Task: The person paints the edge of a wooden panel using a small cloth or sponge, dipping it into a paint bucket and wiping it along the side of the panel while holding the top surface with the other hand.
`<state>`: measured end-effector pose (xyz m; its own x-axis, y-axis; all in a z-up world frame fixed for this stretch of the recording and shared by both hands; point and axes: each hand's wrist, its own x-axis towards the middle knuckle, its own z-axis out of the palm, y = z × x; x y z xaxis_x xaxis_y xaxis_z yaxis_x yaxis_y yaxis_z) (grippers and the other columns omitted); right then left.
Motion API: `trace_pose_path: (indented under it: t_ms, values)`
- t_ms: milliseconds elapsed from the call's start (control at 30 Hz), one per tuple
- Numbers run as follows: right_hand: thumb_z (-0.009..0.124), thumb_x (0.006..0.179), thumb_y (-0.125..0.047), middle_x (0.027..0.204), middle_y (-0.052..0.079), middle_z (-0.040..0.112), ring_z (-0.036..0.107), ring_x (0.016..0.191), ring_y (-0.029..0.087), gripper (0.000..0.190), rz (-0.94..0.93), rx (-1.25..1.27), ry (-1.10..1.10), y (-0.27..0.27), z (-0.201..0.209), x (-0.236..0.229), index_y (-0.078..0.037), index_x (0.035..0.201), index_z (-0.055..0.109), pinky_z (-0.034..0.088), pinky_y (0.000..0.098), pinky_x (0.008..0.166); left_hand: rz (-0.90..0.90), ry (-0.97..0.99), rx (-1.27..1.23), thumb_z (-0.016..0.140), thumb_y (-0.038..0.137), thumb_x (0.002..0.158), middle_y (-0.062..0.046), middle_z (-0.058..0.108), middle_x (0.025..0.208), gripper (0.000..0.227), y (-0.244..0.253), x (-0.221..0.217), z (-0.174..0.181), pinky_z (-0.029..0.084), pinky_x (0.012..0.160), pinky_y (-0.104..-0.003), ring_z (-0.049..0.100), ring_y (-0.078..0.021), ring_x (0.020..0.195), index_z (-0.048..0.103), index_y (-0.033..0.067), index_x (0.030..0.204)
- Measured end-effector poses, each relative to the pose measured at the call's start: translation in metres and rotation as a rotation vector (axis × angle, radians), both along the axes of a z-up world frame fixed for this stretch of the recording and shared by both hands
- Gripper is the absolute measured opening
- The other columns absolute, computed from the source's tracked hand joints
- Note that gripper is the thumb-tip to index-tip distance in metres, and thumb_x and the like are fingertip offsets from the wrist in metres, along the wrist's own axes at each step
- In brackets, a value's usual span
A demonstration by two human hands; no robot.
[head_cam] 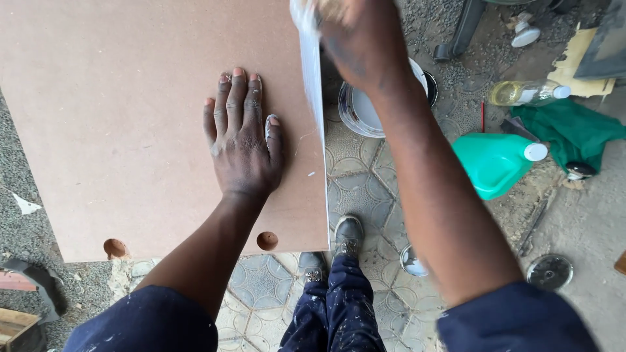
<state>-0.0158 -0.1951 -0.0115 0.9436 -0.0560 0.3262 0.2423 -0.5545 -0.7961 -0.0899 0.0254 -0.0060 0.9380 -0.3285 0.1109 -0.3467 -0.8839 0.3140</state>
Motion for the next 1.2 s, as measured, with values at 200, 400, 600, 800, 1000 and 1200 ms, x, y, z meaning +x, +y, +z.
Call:
trace_pose_path:
  t_ms: [200,400,600,800,1000,1200]
  values:
    - [0.062,0.093,-0.019,0.072,0.002,0.05,0.057,0.065,0.027,0.018,0.376,-0.154,0.088,0.029,-0.001,-0.173,-0.015,0.075,0.063,0.047,0.0407,0.058,0.009,0.04,-0.008,0.046,0.031,0.098,-0.014,0.04,0.161,0.063,0.002,0.0,-0.003,0.018,0.124,-0.05,0.028,-0.0305,0.154,0.046,0.009,0.157]
    - [0.062,0.088,-0.024,0.076,0.001,0.052,0.062,0.066,0.026,0.01,0.37,-0.114,0.204,0.055,0.03,-0.321,-0.019,0.091,0.07,0.052,0.0409,0.056,0.027,-0.018,-0.007,0.046,0.03,0.098,-0.013,0.043,0.16,0.061,-0.001,-0.003,-0.007,0.019,0.124,-0.05,0.032,-0.0312,0.153,0.048,0.0086,0.155]
    - [0.06,0.078,-0.012,0.098,0.01,0.053,0.055,0.079,0.031,0.059,0.213,-0.444,0.111,0.06,-0.012,-0.297,-0.025,0.135,0.066,0.045,0.0431,0.069,0.041,-0.041,-0.011,0.043,0.029,0.099,-0.011,0.045,0.159,0.058,-0.001,-0.004,-0.005,0.021,0.124,-0.048,0.035,-0.0299,0.152,0.05,0.0097,0.154]
    - [0.079,0.072,0.0,0.092,0.012,0.059,0.058,0.079,0.03,0.057,0.062,-0.549,0.172,0.038,-0.014,-0.141,-0.02,0.124,0.069,0.045,0.0445,0.073,0.047,-0.037,-0.007,0.042,0.027,0.098,-0.013,0.047,0.158,0.058,0.0,-0.004,-0.002,0.023,0.124,-0.048,0.038,-0.0299,0.151,0.05,0.0093,0.153]
    - [0.084,0.067,0.003,0.103,0.011,0.059,0.06,0.09,0.034,0.055,-0.059,-0.601,0.056,0.012,-0.025,0.005,-0.018,0.115,0.071,0.047,0.0467,0.076,0.043,-0.081,-0.003,0.04,0.029,0.1,-0.015,0.049,0.156,0.056,-0.003,0.0,0.001,0.024,0.124,-0.049,0.041,-0.0316,0.149,0.053,0.0072,0.151]
    - [0.066,0.07,0.017,0.1,0.011,0.061,0.059,0.092,0.031,0.041,-0.205,-0.334,-0.055,-0.023,-0.036,0.135,-0.009,0.101,0.071,0.051,0.04,0.069,0.031,-0.082,-0.05,0.04,0.035,0.103,-0.017,0.05,0.157,0.058,-0.002,0.004,0.007,0.027,0.125,-0.049,0.044,-0.0333,0.149,0.053,0.0043,0.151]
